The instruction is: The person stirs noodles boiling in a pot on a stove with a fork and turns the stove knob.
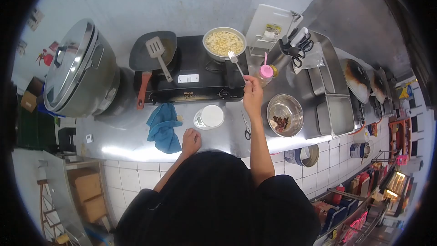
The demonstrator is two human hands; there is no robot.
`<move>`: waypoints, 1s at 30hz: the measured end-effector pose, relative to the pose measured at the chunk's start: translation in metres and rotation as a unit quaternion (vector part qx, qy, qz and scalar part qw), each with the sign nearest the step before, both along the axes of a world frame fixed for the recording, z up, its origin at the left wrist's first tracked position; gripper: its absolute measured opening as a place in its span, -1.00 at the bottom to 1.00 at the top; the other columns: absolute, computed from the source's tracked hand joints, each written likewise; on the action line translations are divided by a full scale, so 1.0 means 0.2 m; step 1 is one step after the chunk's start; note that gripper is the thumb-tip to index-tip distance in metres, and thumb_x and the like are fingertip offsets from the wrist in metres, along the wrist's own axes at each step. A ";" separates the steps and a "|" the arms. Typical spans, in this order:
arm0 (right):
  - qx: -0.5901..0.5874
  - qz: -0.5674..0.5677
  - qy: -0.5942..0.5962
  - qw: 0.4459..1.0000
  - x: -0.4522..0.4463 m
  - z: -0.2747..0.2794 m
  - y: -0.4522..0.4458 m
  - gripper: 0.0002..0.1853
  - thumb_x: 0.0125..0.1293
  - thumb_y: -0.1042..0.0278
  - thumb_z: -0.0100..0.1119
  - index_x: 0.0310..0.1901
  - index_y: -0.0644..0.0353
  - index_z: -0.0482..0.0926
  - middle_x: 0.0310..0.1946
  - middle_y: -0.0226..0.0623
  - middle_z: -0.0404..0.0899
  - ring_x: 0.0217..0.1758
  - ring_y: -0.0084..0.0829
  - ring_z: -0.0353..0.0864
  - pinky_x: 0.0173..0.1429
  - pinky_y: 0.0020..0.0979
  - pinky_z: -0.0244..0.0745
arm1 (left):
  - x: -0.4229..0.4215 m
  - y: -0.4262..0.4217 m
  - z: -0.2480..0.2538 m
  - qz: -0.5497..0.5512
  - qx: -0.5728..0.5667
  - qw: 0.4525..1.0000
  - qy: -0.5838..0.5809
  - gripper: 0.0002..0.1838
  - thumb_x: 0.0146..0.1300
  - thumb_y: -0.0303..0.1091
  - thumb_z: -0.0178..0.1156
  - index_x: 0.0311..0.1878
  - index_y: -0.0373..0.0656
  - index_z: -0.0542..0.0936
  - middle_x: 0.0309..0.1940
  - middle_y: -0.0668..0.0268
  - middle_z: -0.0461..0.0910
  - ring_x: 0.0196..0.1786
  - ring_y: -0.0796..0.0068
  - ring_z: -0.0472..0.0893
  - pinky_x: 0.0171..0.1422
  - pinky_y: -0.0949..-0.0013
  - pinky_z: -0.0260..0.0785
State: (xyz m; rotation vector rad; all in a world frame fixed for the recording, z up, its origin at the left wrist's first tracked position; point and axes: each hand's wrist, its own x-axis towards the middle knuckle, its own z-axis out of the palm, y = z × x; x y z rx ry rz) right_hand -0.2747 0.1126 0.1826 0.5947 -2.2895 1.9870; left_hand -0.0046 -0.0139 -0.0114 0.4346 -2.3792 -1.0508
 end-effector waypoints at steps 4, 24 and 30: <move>-0.036 0.066 0.003 0.997 0.06 0.05 0.05 -0.74 0.65 0.21 -0.02 0.03 0.15 0.63 -0.48 -0.64 0.34 -0.42 -0.76 0.29 -0.34 -0.59 0.22 | -0.02 0.00 -0.01 -0.010 -0.020 1.000 0.022 -0.98 0.04 -0.53 0.16 -0.42 -0.22 0.53 -0.37 0.09 0.47 -0.20 -0.04 0.48 -0.11 0.01 0.33; -0.195 0.143 -0.109 0.964 0.24 0.30 0.34 -0.79 0.60 0.24 0.03 -0.13 0.18 0.55 -0.22 -0.46 0.61 -0.09 -0.62 0.55 0.06 -0.50 0.41 | 0.00 -0.01 -0.09 -0.045 -0.022 0.999 -0.014 -0.92 0.15 -0.48 0.12 -0.38 -0.28 0.55 -0.32 0.03 0.50 -0.13 -0.07 0.47 0.06 -0.05 0.30; -0.177 0.116 -0.032 0.977 0.18 0.22 0.26 -0.77 0.60 0.14 0.06 -0.13 0.08 0.59 -0.25 -0.54 0.66 -0.35 -0.75 0.39 -0.31 -0.59 0.29 | 0.00 -0.02 -0.15 -0.034 -0.031 0.999 -0.008 -0.94 0.14 -0.49 0.14 -0.40 -0.27 0.52 -0.32 0.00 0.48 -0.14 -0.11 0.45 0.00 -0.07 0.29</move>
